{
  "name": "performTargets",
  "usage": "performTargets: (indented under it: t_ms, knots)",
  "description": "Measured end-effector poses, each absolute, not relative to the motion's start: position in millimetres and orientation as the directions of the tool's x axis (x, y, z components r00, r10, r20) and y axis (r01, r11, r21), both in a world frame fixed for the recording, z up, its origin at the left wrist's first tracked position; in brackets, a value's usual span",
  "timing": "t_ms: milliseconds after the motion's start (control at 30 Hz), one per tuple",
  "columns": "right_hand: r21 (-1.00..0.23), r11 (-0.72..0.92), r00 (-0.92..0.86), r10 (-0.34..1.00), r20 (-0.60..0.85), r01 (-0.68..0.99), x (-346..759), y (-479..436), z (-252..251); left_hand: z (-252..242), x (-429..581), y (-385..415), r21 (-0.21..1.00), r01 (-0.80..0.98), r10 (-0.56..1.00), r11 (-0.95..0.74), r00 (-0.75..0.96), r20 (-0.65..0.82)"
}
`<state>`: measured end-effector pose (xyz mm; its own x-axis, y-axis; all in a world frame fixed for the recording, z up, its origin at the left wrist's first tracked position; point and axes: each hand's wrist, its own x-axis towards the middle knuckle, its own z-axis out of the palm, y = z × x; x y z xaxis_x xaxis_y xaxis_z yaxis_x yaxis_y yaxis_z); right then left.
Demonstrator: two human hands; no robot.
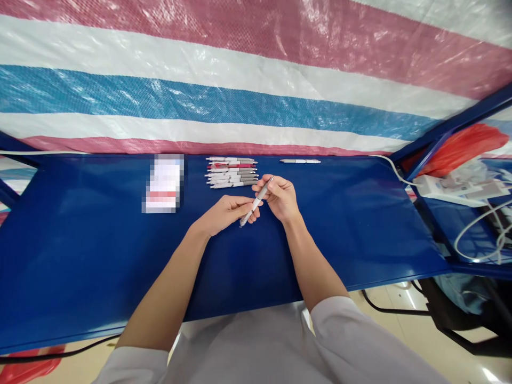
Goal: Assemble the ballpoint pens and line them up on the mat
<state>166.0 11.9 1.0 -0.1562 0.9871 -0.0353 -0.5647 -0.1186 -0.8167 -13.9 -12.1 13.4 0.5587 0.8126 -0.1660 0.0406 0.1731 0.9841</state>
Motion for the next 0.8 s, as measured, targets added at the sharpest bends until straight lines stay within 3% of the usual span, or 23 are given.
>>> performTargets:
  t_ms: [500,800]
  knots:
    - [-0.847,0.023,0.034,0.999,0.006,-0.531,158,14,6,4,-12,-6,0.953,0.254,0.921,-0.162,0.386,0.053]
    - [-0.853,0.019,0.098,0.994,-0.039,-0.522,156,17,3,-9,-3,-6,0.881,0.356,0.945,-0.311,0.217,0.246]
